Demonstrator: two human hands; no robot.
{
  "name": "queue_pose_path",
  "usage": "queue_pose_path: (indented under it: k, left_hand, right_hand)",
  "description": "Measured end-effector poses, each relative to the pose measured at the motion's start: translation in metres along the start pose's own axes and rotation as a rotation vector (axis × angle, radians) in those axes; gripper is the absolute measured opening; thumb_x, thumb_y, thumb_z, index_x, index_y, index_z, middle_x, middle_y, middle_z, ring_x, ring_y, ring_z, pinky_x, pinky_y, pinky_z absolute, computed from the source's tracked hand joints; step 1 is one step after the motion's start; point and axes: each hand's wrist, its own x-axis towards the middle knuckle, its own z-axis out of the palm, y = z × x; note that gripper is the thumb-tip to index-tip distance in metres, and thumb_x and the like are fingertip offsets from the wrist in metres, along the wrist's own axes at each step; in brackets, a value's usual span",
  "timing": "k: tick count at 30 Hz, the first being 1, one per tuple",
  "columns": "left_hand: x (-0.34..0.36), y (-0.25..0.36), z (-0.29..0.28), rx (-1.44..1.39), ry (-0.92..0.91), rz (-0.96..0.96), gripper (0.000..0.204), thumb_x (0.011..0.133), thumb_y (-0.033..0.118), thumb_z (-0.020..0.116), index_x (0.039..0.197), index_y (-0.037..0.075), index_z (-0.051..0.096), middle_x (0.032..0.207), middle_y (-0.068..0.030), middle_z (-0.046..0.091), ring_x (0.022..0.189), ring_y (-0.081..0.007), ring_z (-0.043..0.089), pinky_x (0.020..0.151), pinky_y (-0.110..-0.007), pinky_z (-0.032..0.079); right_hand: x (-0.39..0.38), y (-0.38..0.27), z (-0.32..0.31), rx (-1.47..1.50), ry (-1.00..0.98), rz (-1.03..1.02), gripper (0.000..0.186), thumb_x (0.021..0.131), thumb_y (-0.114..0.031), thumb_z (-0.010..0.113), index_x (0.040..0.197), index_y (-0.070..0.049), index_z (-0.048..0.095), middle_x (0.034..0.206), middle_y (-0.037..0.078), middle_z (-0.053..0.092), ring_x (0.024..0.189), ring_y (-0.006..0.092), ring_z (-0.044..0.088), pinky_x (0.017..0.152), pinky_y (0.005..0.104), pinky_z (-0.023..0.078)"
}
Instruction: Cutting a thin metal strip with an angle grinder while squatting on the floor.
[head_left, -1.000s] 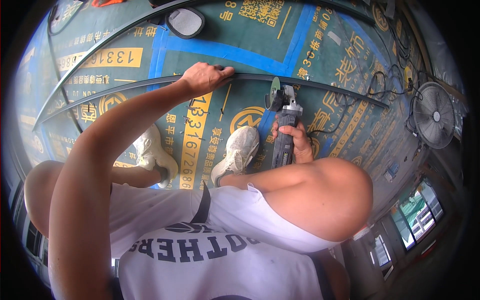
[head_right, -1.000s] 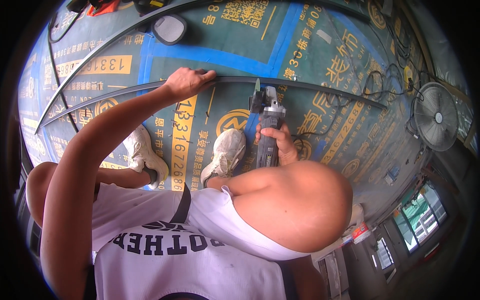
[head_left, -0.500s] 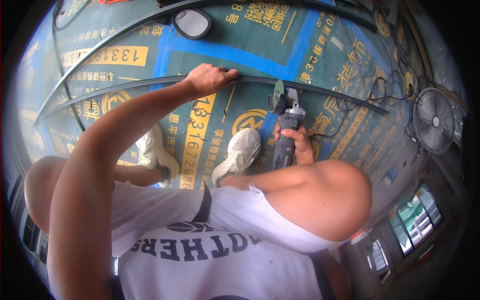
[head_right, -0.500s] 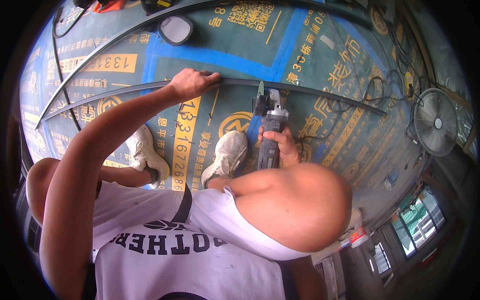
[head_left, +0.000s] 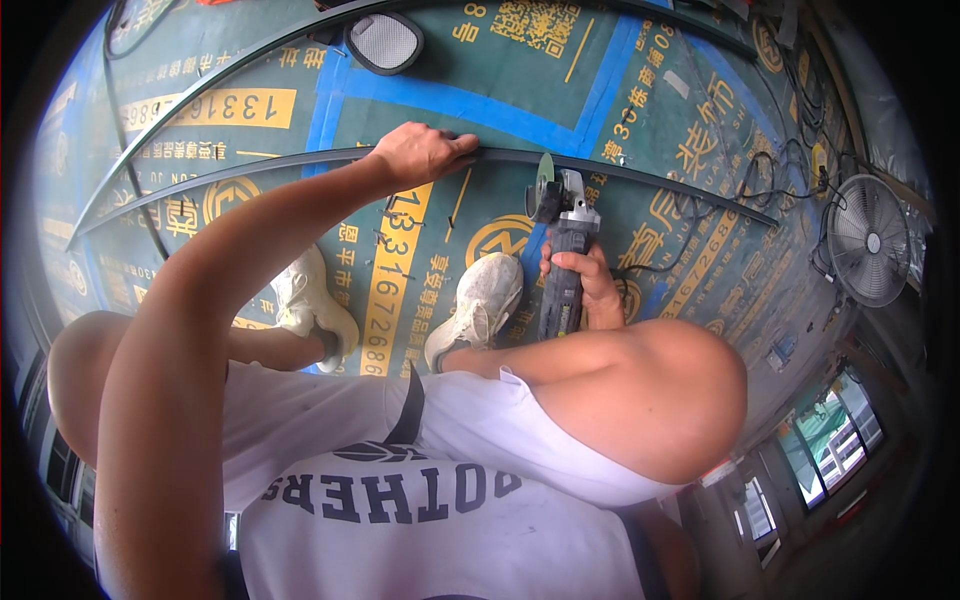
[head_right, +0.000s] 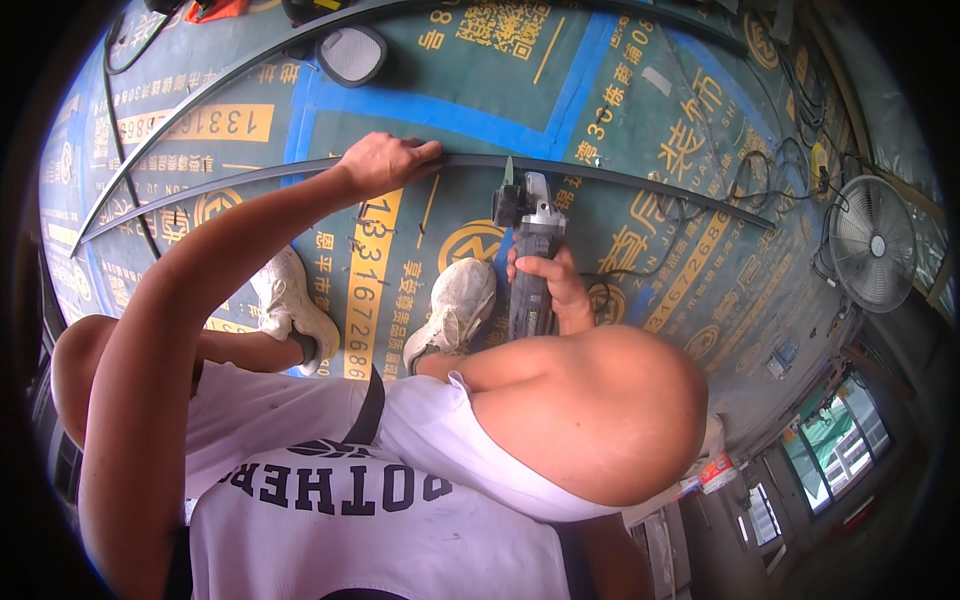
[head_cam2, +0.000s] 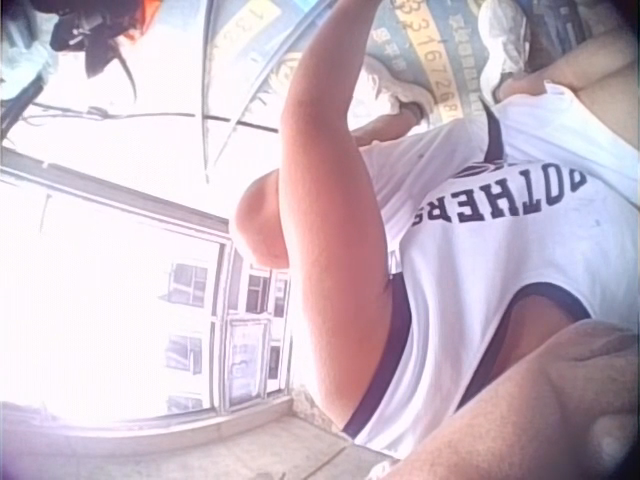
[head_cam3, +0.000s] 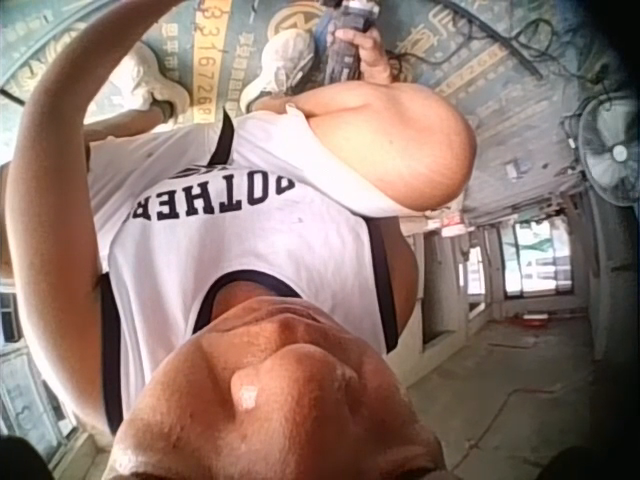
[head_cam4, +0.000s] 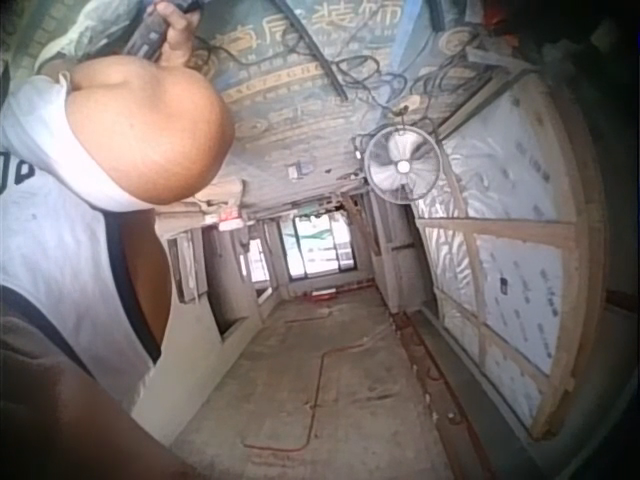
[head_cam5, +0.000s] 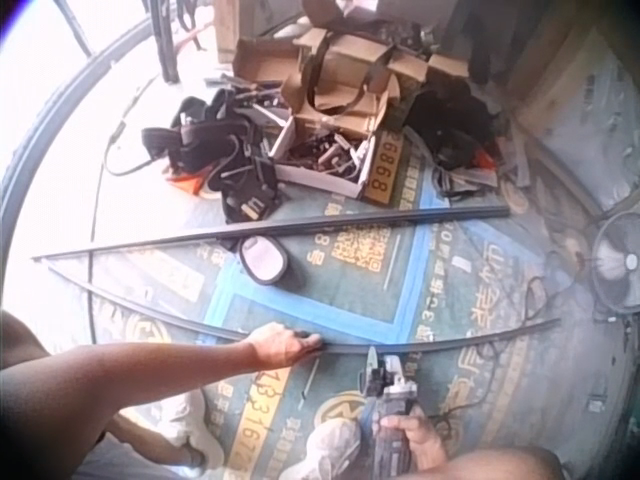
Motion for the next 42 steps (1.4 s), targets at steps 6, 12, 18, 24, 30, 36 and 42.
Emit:
queue_pose_path:
  k: [6, 12, 18, 24, 30, 36, 42]
  left_hand:
    - [0.0, 0.0, 0.0, 0.017, -0.009, -0.011, 0.032, 0.11, 0.043, 0.049, 0.122, 0.015, 0.059, 0.095, -0.0134, 0.072, 0.078, -0.0392, 0.071, 0.067, -0.049, 0.057]
    - [0.0, -0.002, 0.004, -0.011, -0.035, -0.011, 0.033, 0.109, 0.043, 0.05, 0.122, 0.014, 0.06, 0.092, -0.0134, 0.072, 0.077, -0.0393, 0.071, 0.067, -0.049, 0.057]
    - [0.001, 0.002, -0.003, 0.024, -0.037, -0.014, 0.033, 0.11, 0.043, 0.05, 0.123, 0.015, 0.06, 0.093, -0.0133, 0.073, 0.077, -0.0396, 0.071, 0.066, -0.049, 0.057]
    - [-0.002, 0.0, 0.001, 0.008, 0.015, -0.008, 0.032, 0.11, 0.043, 0.049, 0.119, 0.014, 0.057, 0.096, -0.0152, 0.073, 0.075, -0.04, 0.071, 0.064, -0.049, 0.057]
    - [-0.003, 0.005, -0.005, 0.119, -0.074, -0.031, 0.028, 0.109, 0.037, 0.053, 0.12, 0.012, 0.059, 0.107, -0.0142, 0.067, 0.093, -0.0355, 0.069, 0.071, -0.046, 0.058]
    - [-0.059, -0.053, -0.021, 0.404, -0.062, 0.095, 0.031, 0.096, 0.029, 0.07, 0.116, 0.007, 0.06, 0.114, -0.0143, 0.056, 0.111, -0.0305, 0.056, 0.095, -0.043, 0.047]
    - [-0.092, -0.089, -0.018, 0.364, -0.145, 0.18, 0.024, 0.095, 0.017, 0.065, 0.117, 0.009, 0.061, 0.106, -0.0081, 0.06, 0.104, -0.0267, 0.065, 0.084, -0.04, 0.053]
  right_hand:
    - [0.004, -0.002, 0.006, -0.031, 0.01, -0.04, 0.053, 0.076, -0.012, 0.075, 0.124, 0.002, 0.058, 0.097, 0.014, 0.068, 0.082, 0.0246, 0.07, 0.077, 0.0392, 0.06]
    - [-0.007, 0.011, -0.002, 0.066, 0.122, -0.049, 0.05, 0.076, -0.012, 0.078, 0.121, 0.002, 0.061, 0.093, 0.014, 0.07, 0.078, 0.0233, 0.071, 0.073, 0.0374, 0.06]
    - [-0.005, 0.004, -0.001, 0.033, 0.043, 0.002, 0.053, 0.075, -0.013, 0.078, 0.122, 0.002, 0.06, 0.096, 0.014, 0.07, 0.078, 0.0234, 0.07, 0.073, 0.0382, 0.06]
    - [-0.004, 0.009, -0.006, 0.065, 0.073, -0.013, 0.056, 0.076, -0.011, 0.074, 0.128, 0.004, 0.056, 0.098, 0.014, 0.068, 0.082, 0.0248, 0.069, 0.077, 0.04, 0.06]
    - [-0.027, -0.003, -0.001, 0.081, 0.007, 0.001, 0.053, 0.077, -0.012, 0.078, 0.124, 0.001, 0.058, 0.098, 0.013, 0.069, 0.083, 0.0232, 0.07, 0.077, 0.0388, 0.059]
    - [-0.021, -0.003, -0.001, 0.051, -0.126, -0.013, 0.051, 0.076, -0.01, 0.077, 0.123, 0.0, 0.059, 0.099, 0.013, 0.068, 0.085, 0.022, 0.069, 0.078, 0.0375, 0.057]
    - [-0.031, -0.005, 0.005, 0.029, -0.15, -0.058, 0.054, 0.076, -0.01, 0.078, 0.125, 0.0, 0.058, 0.1, 0.013, 0.068, 0.085, 0.0226, 0.07, 0.078, 0.0372, 0.057]
